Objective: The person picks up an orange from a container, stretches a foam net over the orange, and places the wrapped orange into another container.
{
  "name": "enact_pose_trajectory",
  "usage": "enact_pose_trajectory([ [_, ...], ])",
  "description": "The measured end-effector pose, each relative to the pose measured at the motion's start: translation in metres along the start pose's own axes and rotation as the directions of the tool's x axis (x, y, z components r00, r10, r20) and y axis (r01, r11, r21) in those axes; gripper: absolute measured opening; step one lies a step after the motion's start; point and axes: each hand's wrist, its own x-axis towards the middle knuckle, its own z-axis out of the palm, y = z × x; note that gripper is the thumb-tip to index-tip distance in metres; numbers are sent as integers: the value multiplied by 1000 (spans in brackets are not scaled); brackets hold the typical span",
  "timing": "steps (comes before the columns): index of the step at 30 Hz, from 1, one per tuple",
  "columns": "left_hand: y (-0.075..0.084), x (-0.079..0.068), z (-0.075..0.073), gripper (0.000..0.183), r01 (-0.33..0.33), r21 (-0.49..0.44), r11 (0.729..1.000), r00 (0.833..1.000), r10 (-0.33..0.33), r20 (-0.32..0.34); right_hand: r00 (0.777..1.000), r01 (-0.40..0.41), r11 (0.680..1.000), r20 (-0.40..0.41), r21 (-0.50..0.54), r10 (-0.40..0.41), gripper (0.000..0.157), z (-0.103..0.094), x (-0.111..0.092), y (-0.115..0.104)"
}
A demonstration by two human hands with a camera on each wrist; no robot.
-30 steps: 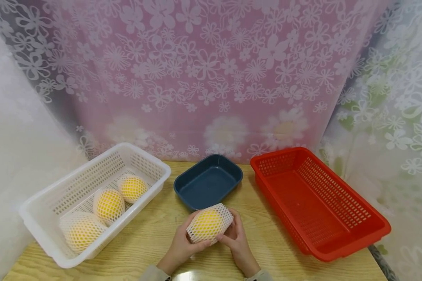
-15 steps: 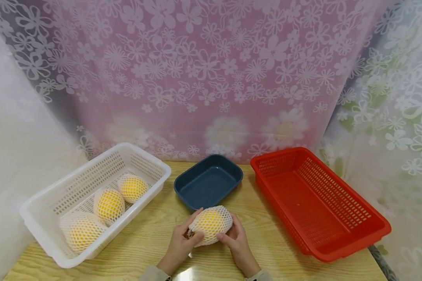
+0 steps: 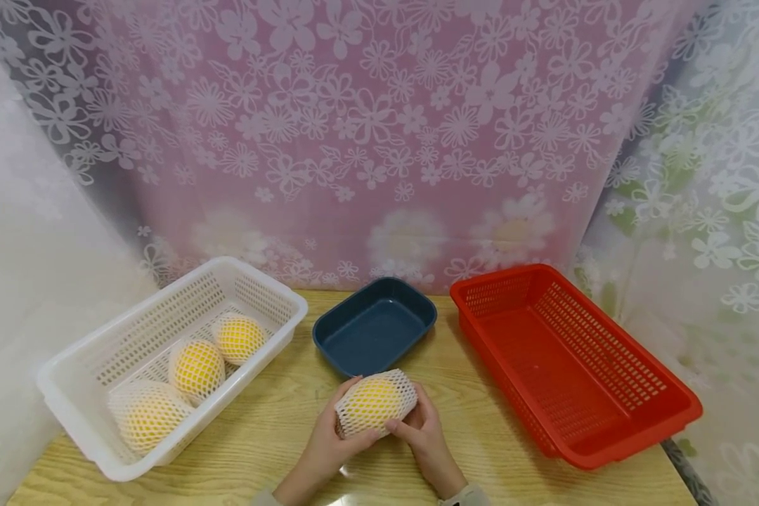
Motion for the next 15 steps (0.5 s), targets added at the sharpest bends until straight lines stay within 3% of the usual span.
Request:
enact_pose_trajectory([
  [5,24,-11,-5,75,133,-68,989,991,-133,2,996,19,1000,89,21,-21,55,8,1,-6],
  [10,49,-21,-15,71,138,-62,989,990,-136,33,989,10,999,147,42,-16,48,21,3,-21],
  [15,70,-27,-24,72,166,-89,982,985,-161,58,987,-97,995,130,36,92,58,35,7,-38],
])
